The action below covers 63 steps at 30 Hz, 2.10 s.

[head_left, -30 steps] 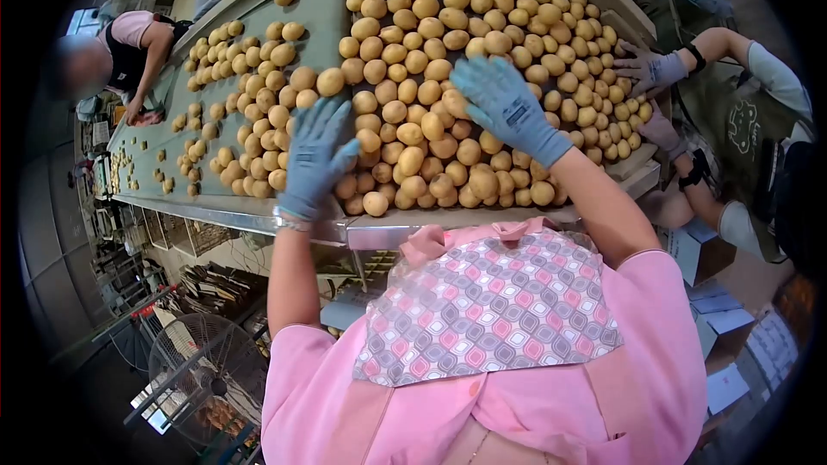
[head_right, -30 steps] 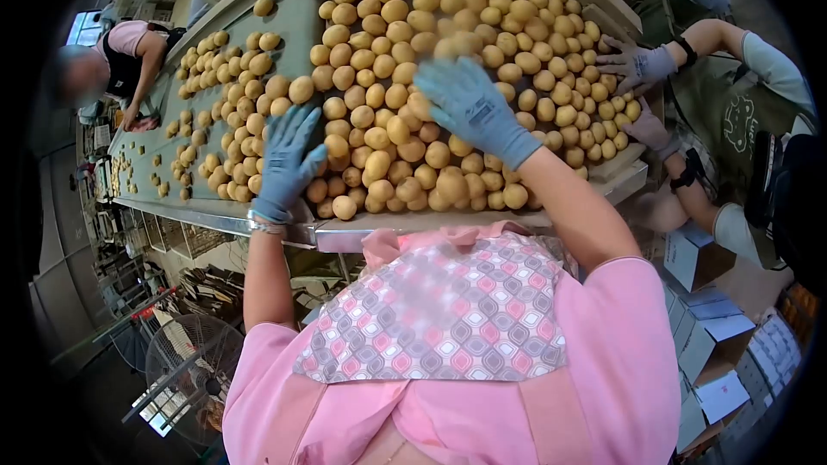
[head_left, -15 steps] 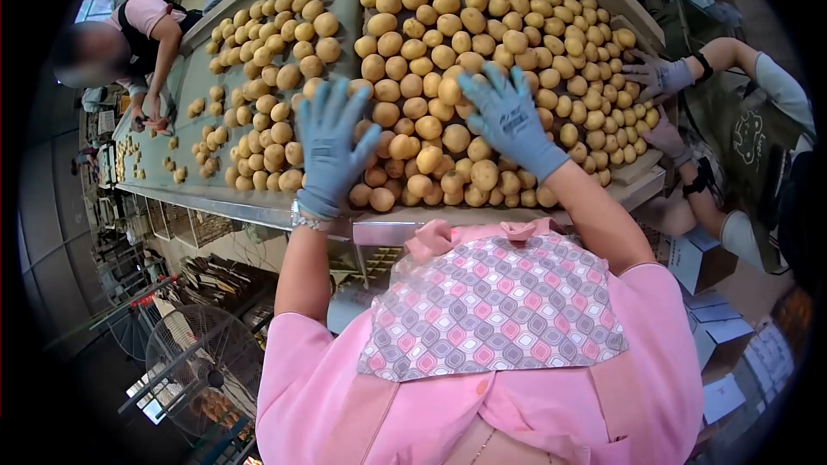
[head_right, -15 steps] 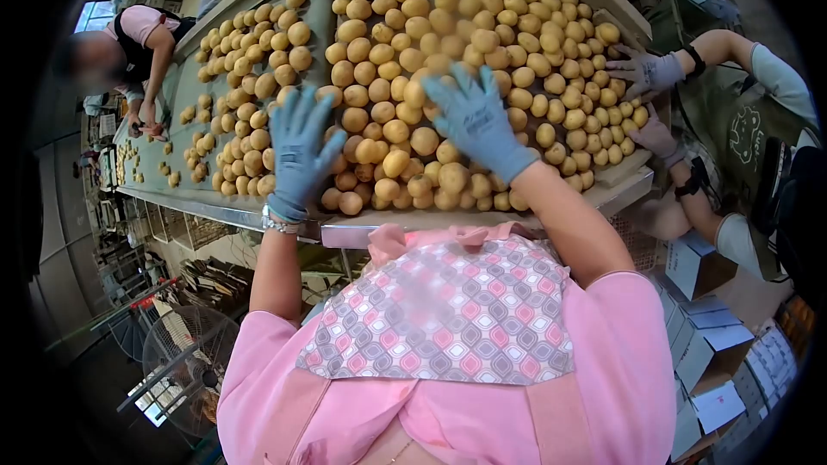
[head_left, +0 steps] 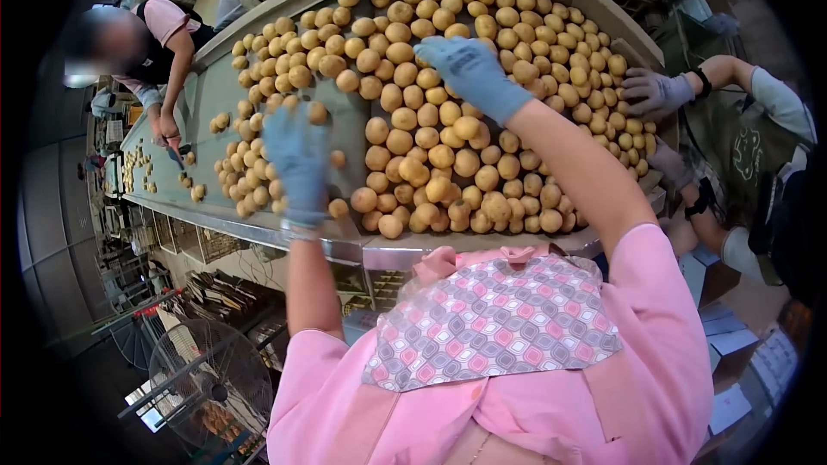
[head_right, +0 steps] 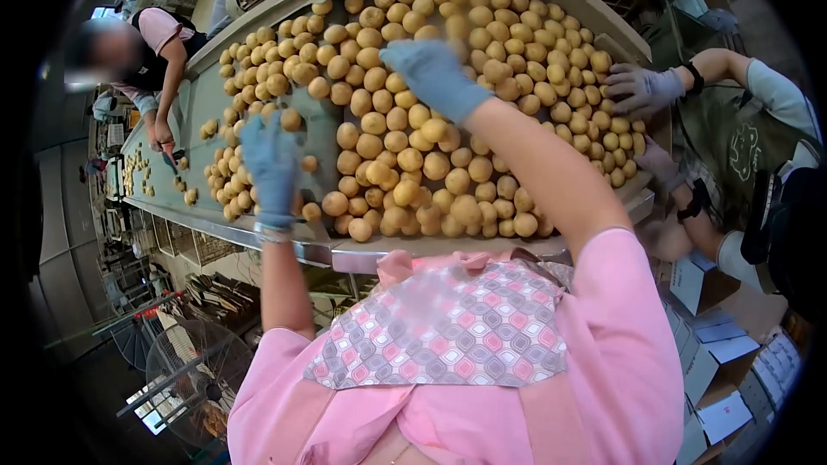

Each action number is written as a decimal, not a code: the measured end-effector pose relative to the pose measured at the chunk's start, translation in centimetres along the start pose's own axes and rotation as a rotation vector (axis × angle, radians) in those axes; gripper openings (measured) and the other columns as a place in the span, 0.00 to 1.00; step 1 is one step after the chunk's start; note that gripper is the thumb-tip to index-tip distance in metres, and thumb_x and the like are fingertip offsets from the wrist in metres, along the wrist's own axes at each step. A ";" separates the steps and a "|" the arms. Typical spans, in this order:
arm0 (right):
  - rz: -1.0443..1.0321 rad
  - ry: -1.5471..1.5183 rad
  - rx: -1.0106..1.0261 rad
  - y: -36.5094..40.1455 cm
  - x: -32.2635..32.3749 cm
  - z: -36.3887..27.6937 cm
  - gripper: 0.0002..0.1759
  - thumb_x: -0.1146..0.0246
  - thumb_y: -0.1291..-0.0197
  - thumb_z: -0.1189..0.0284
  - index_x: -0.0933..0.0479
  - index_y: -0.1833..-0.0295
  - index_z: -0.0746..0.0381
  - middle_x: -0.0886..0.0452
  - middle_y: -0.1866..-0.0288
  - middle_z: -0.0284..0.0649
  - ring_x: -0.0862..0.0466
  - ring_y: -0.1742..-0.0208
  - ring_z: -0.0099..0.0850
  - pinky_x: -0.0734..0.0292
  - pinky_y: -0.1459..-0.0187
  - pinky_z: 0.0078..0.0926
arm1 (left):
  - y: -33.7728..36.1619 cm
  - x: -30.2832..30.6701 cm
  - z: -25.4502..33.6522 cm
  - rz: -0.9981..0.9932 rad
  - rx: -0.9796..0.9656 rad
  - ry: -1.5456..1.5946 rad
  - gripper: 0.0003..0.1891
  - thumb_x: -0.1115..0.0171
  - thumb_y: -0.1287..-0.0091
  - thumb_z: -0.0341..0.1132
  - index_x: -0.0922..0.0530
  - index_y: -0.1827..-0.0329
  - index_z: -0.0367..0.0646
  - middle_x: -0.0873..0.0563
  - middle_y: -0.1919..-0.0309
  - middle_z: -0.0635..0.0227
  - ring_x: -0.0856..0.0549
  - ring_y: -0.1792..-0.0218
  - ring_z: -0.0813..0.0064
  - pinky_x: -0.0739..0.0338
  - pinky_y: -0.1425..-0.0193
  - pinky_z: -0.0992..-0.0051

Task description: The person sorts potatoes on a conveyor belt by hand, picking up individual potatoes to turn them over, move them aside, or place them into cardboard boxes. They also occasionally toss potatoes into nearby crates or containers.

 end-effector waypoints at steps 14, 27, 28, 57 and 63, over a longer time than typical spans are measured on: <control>-0.633 -0.714 0.008 -3.7 2.4 -3.7 0.32 0.27 0.31 0.47 0.17 0.31 0.56 0.12 0.35 0.42 0.09 0.41 0.41 0.14 0.40 0.40 | 3.1 -3.5 7.7 -0.255 -0.361 -0.298 0.27 0.52 0.09 0.39 0.39 0.11 0.42 0.27 0.19 0.53 0.18 0.29 0.62 0.18 0.25 0.69; -0.260 0.040 -0.601 -14.9 -5.3 8.3 0.17 0.40 0.24 0.61 0.19 0.40 0.61 0.09 0.41 0.55 0.10 0.38 0.56 0.14 0.39 0.59 | 4.3 -4.6 5.2 -0.220 0.962 2.047 0.26 0.44 0.20 0.28 0.29 0.19 0.38 0.26 0.21 0.61 0.24 0.21 0.60 0.20 0.20 0.61; -0.228 0.013 -0.590 -14.2 -5.2 8.6 0.17 0.40 0.24 0.61 0.19 0.41 0.61 0.10 0.41 0.54 0.11 0.38 0.55 0.14 0.39 0.58 | 4.1 -4.0 5.2 -0.257 1.045 2.112 0.27 0.43 0.21 0.27 0.29 0.19 0.38 0.27 0.20 0.62 0.24 0.21 0.60 0.21 0.19 0.59; 0.615 -0.244 -0.913 30.8 19.6 2.2 0.17 0.39 0.20 0.76 0.16 0.31 0.66 0.09 0.38 0.40 0.12 0.40 0.29 0.16 0.36 0.31 | 6.1 -1.8 10.6 -0.751 0.545 1.320 0.24 0.34 0.19 0.31 0.22 0.21 0.41 0.11 0.36 0.67 0.14 0.51 0.85 0.17 0.49 0.81; -0.120 0.572 -1.099 54.4 15.5 9.1 0.44 0.30 0.36 0.73 0.34 0.14 0.64 0.27 0.19 0.58 0.26 0.20 0.57 0.33 0.18 0.49 | 10.2 5.6 13.0 -0.513 0.087 0.614 0.21 0.32 0.26 0.24 0.15 0.31 0.40 0.09 0.38 0.55 0.10 0.39 0.57 0.16 0.34 0.63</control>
Point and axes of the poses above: each hand's wrist, its own y-axis away from the middle knuckle, its own x-axis out of the back of the hand, z = x × y, the point moved 4 cm from there along -y, towards the middle knuckle
